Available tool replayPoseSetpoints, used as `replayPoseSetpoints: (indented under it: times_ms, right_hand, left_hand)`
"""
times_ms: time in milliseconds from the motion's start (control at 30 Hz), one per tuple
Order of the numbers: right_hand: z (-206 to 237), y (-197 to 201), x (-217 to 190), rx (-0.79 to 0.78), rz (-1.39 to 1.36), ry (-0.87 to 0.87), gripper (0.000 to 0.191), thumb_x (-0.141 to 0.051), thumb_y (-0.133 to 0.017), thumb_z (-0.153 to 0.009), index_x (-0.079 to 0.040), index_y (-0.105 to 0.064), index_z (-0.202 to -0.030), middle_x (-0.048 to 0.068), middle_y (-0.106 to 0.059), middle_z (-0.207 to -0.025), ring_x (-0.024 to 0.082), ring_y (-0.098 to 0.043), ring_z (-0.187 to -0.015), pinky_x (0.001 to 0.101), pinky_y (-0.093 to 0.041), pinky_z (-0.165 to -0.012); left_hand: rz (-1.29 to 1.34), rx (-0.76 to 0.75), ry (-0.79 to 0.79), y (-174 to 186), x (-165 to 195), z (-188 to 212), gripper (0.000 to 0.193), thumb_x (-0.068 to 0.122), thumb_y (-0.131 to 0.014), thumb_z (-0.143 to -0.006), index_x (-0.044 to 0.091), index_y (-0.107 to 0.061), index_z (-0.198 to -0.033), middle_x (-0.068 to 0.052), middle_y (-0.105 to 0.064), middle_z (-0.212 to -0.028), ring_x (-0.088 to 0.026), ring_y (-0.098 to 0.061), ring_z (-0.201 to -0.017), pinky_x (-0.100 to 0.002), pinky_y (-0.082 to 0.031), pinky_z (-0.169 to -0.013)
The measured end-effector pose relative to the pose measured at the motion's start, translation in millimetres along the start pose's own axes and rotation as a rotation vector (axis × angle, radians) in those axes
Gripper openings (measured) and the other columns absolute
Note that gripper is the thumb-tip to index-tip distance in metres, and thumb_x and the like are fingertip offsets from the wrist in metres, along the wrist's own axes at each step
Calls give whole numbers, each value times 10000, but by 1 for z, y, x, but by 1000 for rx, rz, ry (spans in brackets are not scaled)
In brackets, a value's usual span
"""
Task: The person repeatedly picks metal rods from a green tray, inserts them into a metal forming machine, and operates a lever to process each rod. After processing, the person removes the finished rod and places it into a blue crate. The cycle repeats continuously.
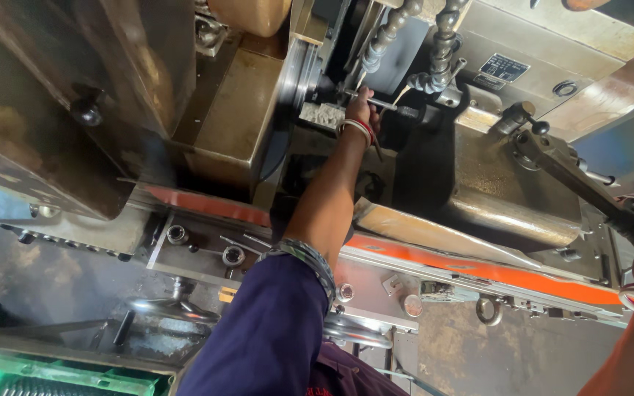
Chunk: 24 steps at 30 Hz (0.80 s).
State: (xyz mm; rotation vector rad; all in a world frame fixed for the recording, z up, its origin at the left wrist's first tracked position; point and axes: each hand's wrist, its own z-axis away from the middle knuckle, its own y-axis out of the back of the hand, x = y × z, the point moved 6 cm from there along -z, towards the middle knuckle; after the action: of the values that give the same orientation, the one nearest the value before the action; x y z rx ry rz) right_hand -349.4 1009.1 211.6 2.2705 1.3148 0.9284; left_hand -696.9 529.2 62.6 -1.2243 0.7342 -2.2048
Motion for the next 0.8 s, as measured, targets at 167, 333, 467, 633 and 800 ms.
replayPoseSetpoints:
  times_ms: [167, 333, 467, 633, 800]
  right_hand:
    - [6, -25, 8, -174, 370, 130, 176, -154, -568, -1110, -119, -654, -960, 8, -677, -898, 114, -625, -728, 240, -477, -698]
    - [12, -43, 7, -343, 778, 387, 181, -201, -608, -1115, -146, -685, -960, 8, -686, -882, 97, -646, -751, 235, -460, -698]
    - [11, -46, 8, -402, 770, 397, 223, -192, -599, -1132, -151, -669, -924, 14, -668, -853, 92, -641, -738, 239, -464, -698]
    - [10, -35, 2, -351, 551, 255, 225, -139, -534, -1123, -121, -652, -931, 16, -651, -822, 105, -620, -663, 250, -444, -618]
    - [21, -5, -13, -242, 200, 64, 176, -138, -540, -1100, -115, -645, -961, 22, -657, -826, 116, -630, -673, 260, -455, -620]
  left_hand:
    - [-24, 2, -28, 0, 0, -12, 405, 582, -512, -964, 233, -682, -1083, 21, -487, -674, -145, -435, -486, -363, -366, -439]
    - [1, 40, 8, 4, 0, -11, 574, 707, -439, -965, 189, -668, -1061, 27, -496, -652, -135, -436, -467, -346, -366, -421]
    - [13, -40, -78, 2, 8, -3, 644, 717, -387, -928, 184, -733, -1033, 15, -508, -617, -139, -458, -451, -358, -407, -409]
    - [78, 179, -113, 20, 12, 6, 518, 589, -446, -962, 126, -679, -967, -11, -525, -622, -160, -463, -460, -372, -402, -421]
    - [193, 219, -62, 13, 7, 13, 440, 465, -442, -998, 94, -666, -925, -22, -543, -622, -169, -462, -466, -373, -407, -429]
